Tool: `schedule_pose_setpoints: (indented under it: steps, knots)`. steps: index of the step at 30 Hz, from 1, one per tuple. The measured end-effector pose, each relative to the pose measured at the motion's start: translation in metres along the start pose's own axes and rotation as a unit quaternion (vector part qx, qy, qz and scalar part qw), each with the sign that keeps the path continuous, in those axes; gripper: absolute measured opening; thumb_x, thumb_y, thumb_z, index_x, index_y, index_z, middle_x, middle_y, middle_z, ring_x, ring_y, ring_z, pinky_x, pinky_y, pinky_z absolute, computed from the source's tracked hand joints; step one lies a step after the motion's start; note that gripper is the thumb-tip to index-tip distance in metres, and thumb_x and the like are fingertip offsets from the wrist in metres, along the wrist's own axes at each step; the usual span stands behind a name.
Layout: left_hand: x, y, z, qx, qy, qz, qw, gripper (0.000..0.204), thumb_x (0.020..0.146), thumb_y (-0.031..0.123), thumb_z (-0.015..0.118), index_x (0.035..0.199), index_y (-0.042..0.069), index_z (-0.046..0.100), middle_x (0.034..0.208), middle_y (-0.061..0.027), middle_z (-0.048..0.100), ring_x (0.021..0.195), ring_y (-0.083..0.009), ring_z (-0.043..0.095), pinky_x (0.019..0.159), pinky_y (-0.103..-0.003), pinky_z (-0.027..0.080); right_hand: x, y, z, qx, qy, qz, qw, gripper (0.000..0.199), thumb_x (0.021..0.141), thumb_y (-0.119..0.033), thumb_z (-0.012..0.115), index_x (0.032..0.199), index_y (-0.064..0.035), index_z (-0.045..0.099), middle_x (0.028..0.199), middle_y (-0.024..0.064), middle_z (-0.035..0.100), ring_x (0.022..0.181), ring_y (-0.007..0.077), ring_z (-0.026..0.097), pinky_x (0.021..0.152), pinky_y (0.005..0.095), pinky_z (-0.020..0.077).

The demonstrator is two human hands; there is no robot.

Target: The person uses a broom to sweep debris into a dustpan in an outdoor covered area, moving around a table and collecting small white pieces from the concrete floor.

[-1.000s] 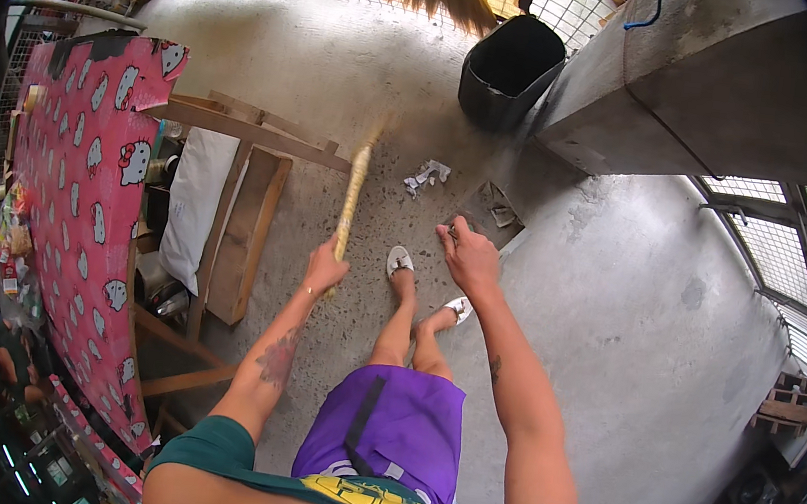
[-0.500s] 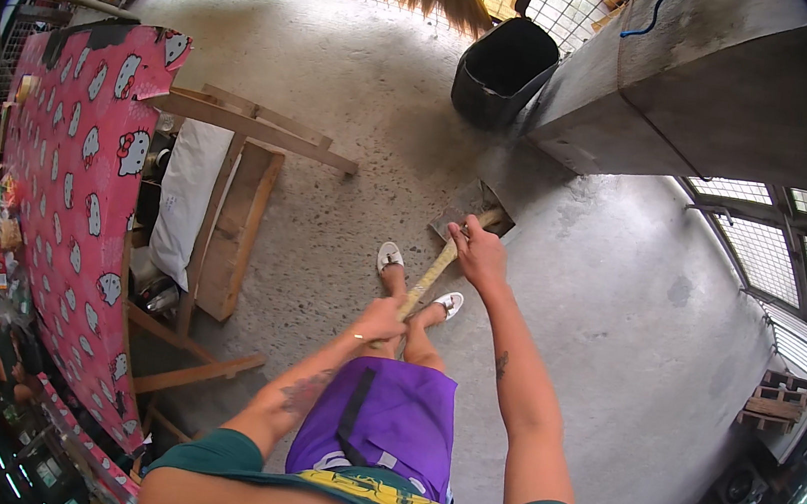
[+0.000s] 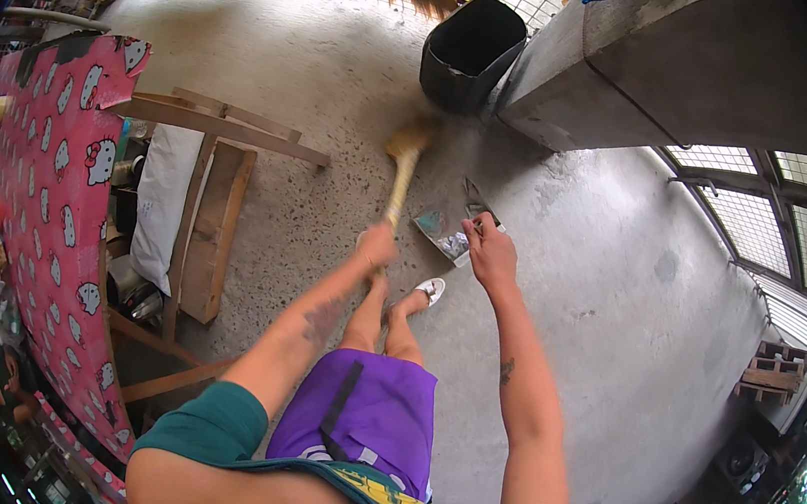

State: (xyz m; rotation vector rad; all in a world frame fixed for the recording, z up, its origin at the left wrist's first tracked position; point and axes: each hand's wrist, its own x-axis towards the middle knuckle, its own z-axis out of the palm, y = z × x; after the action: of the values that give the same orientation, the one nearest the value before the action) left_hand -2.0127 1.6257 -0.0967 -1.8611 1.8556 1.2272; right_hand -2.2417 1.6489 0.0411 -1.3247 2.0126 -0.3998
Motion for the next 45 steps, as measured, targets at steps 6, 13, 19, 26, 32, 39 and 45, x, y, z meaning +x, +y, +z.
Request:
schedule_pose_setpoints:
  steps: [6, 13, 19, 26, 32, 39, 45]
  knots:
    - [-0.138, 0.008, 0.017, -0.052, -0.181, 0.058, 0.98, 0.049, 0.074, 0.022, 0.061, 0.12, 0.003, 0.057, 0.093, -0.0237, 0.066, 0.092, -0.0386, 0.063, 0.081, -0.044, 0.05, -0.006, 0.003, -0.006, -0.023, -0.025, 0.015, 0.999, 0.033, 0.094, -0.042, 0.051, 0.098, -0.0094, 0.054, 0.076, 0.0168, 0.065, 0.075, 0.0378, 0.063, 0.063, 0.0453, 0.0468]
    - [-0.168, -0.063, -0.155, -0.152, -0.075, -0.06, 0.984, 0.064, 0.068, 0.013, 0.063, 0.131, 0.007, 0.051, 0.068, -0.0143, 0.064, 0.054, -0.0187, 0.063, 0.053, -0.033, 0.052, -0.04, 0.018, -0.036, 0.02, -0.101, 0.013, 0.995, 0.031, 0.092, -0.038, 0.056, 0.096, -0.0077, 0.055, 0.07, 0.0186, 0.062, 0.07, 0.038, 0.062, 0.061, 0.0434, 0.0459]
    - [-0.104, -0.133, -0.033, -0.148, -0.004, -0.172, 0.974, 0.053, 0.066, 0.014, 0.068, 0.117, 0.003, 0.058, 0.082, -0.0179, 0.068, 0.069, -0.0278, 0.069, 0.062, -0.038, 0.054, -0.041, -0.015, 0.003, -0.013, -0.155, -0.063, 0.986, 0.033, 0.091, -0.042, 0.056, 0.094, -0.0094, 0.055, 0.069, 0.0179, 0.062, 0.068, 0.0375, 0.062, 0.06, 0.0447, 0.0457]
    - [-0.175, -0.037, 0.058, -0.17, -0.113, 0.022, 0.979, 0.055, 0.074, 0.018, 0.064, 0.127, 0.007, 0.053, 0.085, -0.0207, 0.067, 0.077, -0.0316, 0.067, 0.068, -0.039, 0.053, -0.031, -0.021, 0.026, -0.077, -0.122, -0.075, 0.987, 0.033, 0.091, -0.042, 0.054, 0.093, -0.0093, 0.053, 0.07, 0.0158, 0.063, 0.071, 0.0381, 0.061, 0.06, 0.0463, 0.0456]
    - [-0.247, -0.067, -0.101, -0.283, -0.135, -0.105, 0.944, 0.063, 0.069, 0.011, 0.062, 0.131, 0.009, 0.051, 0.075, -0.0164, 0.066, 0.058, -0.0221, 0.065, 0.055, -0.033, 0.052, -0.043, -0.003, 0.001, -0.037, -0.131, -0.058, 0.989, 0.031, 0.092, -0.039, 0.056, 0.093, -0.0087, 0.053, 0.071, 0.0162, 0.063, 0.069, 0.0381, 0.061, 0.059, 0.045, 0.0452]
    - [-0.075, -0.137, -0.077, -0.189, 0.007, -0.239, 0.952, 0.044, 0.068, 0.011, 0.065, 0.109, -0.003, 0.06, 0.082, -0.0183, 0.067, 0.064, -0.024, 0.068, 0.058, -0.036, 0.055, -0.036, -0.03, 0.016, 0.012, -0.131, -0.059, 0.99, 0.029, 0.092, -0.036, 0.056, 0.095, -0.0068, 0.054, 0.072, 0.0169, 0.063, 0.069, 0.0386, 0.061, 0.059, 0.044, 0.0447]
    - [-0.148, -0.068, 0.023, -0.175, 0.005, -0.04, 0.984, 0.053, 0.067, 0.018, 0.067, 0.116, -0.001, 0.057, 0.087, -0.024, 0.067, 0.083, -0.0336, 0.068, 0.07, -0.041, 0.054, -0.027, -0.033, 0.032, -0.023, -0.128, -0.05, 0.99, 0.034, 0.092, -0.039, 0.055, 0.096, -0.0056, 0.055, 0.07, 0.0182, 0.062, 0.068, 0.0388, 0.061, 0.059, 0.0447, 0.045]
